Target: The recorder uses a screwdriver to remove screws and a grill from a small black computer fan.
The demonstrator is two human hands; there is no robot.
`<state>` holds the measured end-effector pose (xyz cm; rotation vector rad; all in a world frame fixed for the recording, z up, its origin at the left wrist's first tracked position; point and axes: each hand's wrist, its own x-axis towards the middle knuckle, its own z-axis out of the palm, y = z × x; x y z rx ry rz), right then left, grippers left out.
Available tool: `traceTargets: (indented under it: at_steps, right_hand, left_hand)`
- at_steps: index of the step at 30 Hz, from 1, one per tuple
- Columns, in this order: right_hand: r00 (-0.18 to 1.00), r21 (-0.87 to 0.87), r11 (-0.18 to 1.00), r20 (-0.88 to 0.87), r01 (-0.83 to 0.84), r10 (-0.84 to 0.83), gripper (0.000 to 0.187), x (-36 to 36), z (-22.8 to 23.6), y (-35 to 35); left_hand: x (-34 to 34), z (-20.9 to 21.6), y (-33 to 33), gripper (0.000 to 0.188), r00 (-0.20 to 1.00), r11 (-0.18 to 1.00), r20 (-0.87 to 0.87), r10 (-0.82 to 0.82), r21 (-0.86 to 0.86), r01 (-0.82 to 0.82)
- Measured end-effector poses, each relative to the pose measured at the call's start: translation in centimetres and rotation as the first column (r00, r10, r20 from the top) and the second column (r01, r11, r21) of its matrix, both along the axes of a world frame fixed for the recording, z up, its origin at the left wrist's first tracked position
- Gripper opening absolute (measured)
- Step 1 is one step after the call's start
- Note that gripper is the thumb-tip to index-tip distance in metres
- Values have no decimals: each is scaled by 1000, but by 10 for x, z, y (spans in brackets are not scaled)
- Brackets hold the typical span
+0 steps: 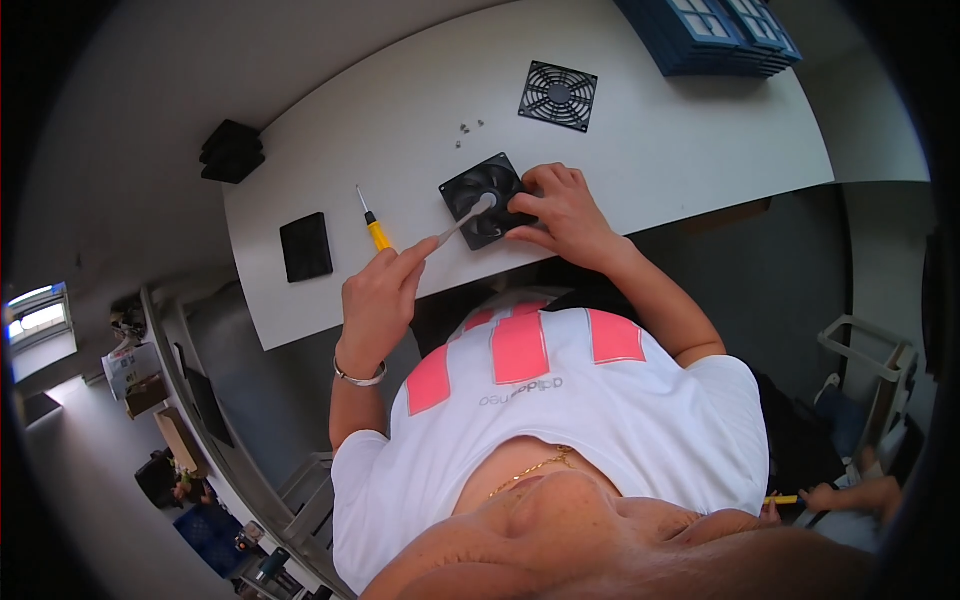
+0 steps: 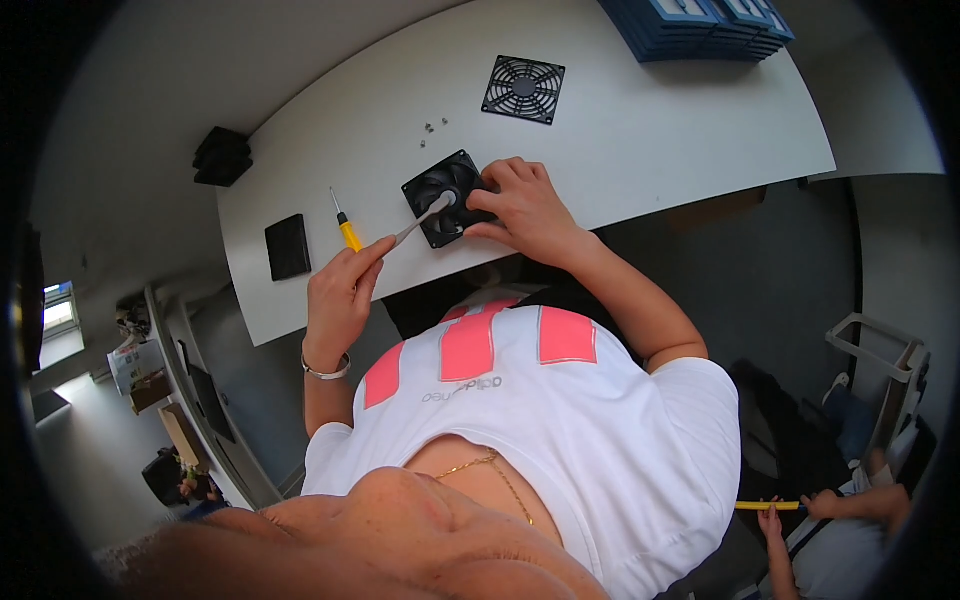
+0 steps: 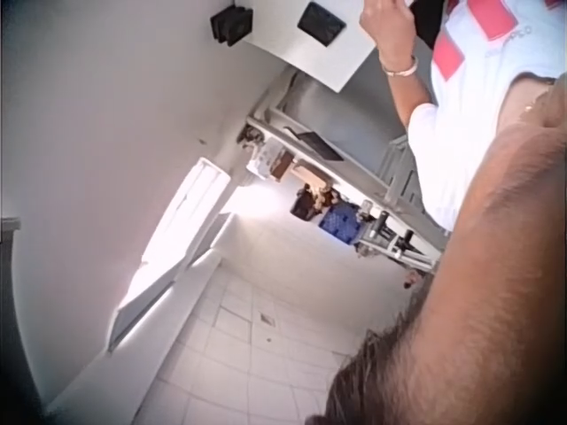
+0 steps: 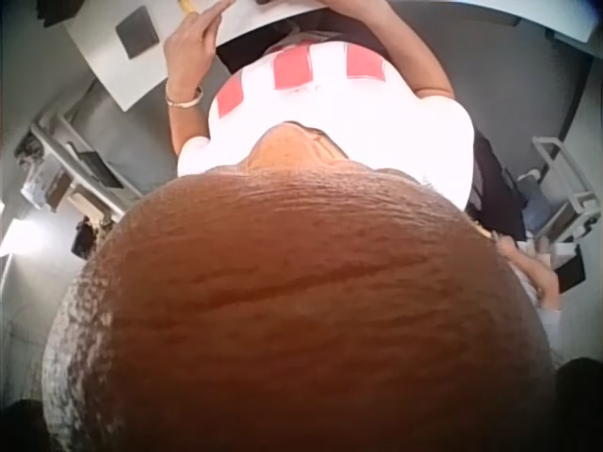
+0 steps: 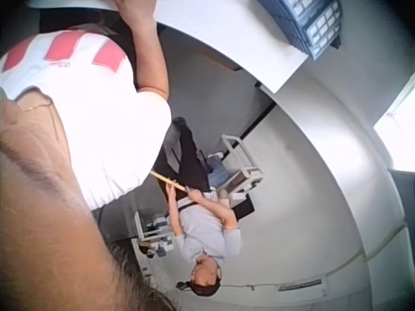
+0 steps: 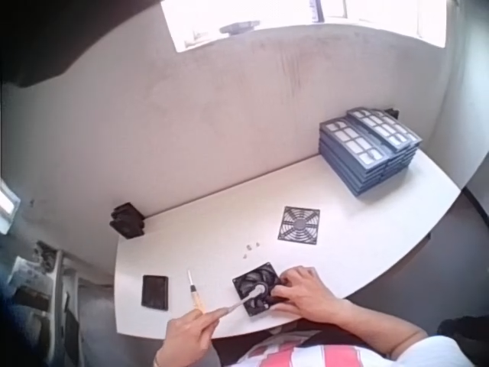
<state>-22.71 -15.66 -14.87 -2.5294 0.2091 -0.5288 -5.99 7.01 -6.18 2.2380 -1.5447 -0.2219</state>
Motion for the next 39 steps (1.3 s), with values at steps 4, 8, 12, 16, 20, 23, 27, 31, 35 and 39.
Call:
traceTargets:
  at_steps: [4, 8, 12, 16, 20, 23, 27, 31, 35, 39]
  right_hand:
    - [1000, -14, 1000, -8, -2, 2, 32, 1, 3, 1]
    - [1000, -16, 1000, 8, 3, -3, 33, 1, -1, 1]
    - [1000, -27, 1000, 16, 8, -7, 32, 1, 0, 1]
    - [1000, -15, 1000, -6, 26, -26, 30, 2, -1, 3]
    - [999, -1, 999, 8, 50, -50, 30, 1, 1, 2]
    - [999, -4, 999, 0, 46, -46, 30, 1, 1, 1]
    - [999, -5, 999, 26, 43, -43, 32, 1, -1, 0]
    - [998, 18, 999, 50, 43, -44, 33, -1, 1, 1]
    - [998, 43, 999, 49, 34, -36, 35, -1, -6, 0]
    - [995, 2, 1000, 96, -8, 7, 37, -6, 1, -4]
  left_hand:
    - [-12, -16, -7, 34, 997, 998, -71, 27, -48, -31]
    - [-2, -22, 2, 35, 998, 997, -24, 61, -48, -62]
    - [6, -21, 8, 35, 990, 995, 99, 95, -28, -93]
    - [-6, -8, -8, 34, 968, 996, 237, 80, 20, -87]
    - [11, -10, -7, 34, 965, 993, 236, 113, -16, -113]
    - [12, -23, -6, 34, 980, 994, 186, 76, -90, -60]
    - [-6, -31, -17, 36, 998, 989, 46, 31, -147, -24]
    - [1, -53, -32, 36, 998, 974, 34, 49, -225, -40]
    - [13, -56, -25, 34, 972, 901, -128, 199, -366, -233]
    - [4, -61, -17, 31, 912, 859, -364, 190, -389, -334]
